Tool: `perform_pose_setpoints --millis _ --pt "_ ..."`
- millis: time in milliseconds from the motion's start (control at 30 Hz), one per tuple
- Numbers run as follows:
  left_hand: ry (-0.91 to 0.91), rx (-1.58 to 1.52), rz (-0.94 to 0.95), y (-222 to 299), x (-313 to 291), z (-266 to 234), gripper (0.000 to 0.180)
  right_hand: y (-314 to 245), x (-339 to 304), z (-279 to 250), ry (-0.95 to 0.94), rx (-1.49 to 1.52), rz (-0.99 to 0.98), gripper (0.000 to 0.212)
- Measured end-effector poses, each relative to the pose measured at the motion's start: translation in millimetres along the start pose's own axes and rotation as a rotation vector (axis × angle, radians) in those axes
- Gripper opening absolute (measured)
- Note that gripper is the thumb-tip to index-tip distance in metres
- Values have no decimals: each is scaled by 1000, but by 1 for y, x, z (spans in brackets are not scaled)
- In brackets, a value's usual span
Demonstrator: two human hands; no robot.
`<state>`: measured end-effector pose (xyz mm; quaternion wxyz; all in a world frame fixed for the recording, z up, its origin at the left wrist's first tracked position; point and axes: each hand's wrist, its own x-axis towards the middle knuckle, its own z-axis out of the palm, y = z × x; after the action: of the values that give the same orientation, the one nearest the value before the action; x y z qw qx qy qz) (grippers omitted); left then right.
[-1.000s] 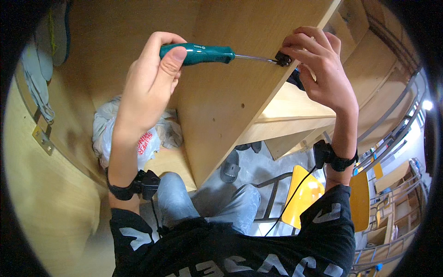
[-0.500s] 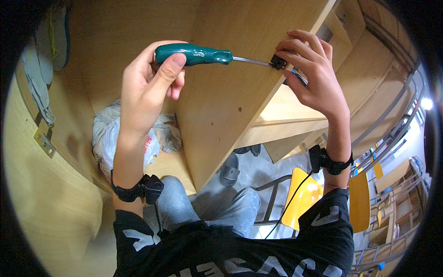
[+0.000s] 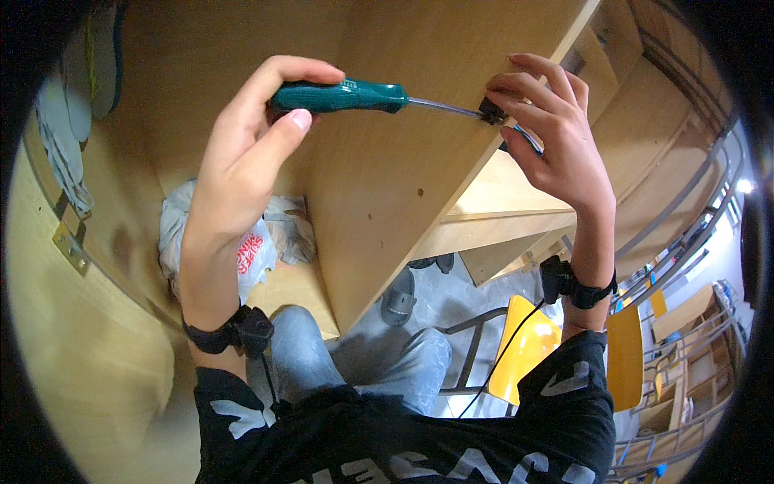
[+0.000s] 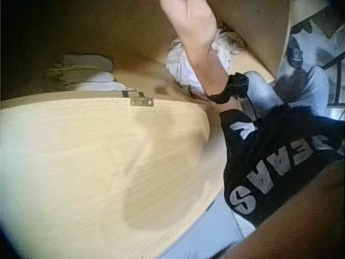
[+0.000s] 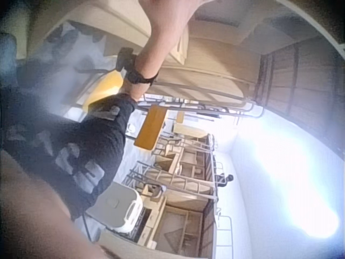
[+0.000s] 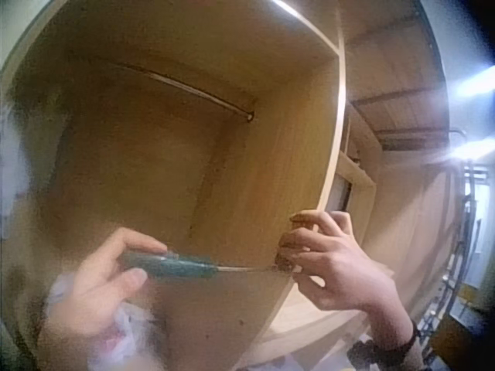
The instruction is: The person uses a screwdriver to tighten screws on a cabinet hinge.
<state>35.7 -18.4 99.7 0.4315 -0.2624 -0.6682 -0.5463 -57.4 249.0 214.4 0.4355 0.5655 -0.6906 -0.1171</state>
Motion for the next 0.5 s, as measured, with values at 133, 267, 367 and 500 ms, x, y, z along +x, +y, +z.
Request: perform_pose_setpoints --millis 133,267,367,500 --pt "5 -158 -71 3 4 9 46 -1 0 0 -11 -8 28 26" --pt "8 -324 -228 0 6 7 45 0 -1 2 13 7 15 25" --pt "-8 -232 -142 -2 3 4 42 0 0 2 15 3 24 22" --pt "-76 -176 97 -4 3 2 43 -1 0 6 47 -3 33 21"
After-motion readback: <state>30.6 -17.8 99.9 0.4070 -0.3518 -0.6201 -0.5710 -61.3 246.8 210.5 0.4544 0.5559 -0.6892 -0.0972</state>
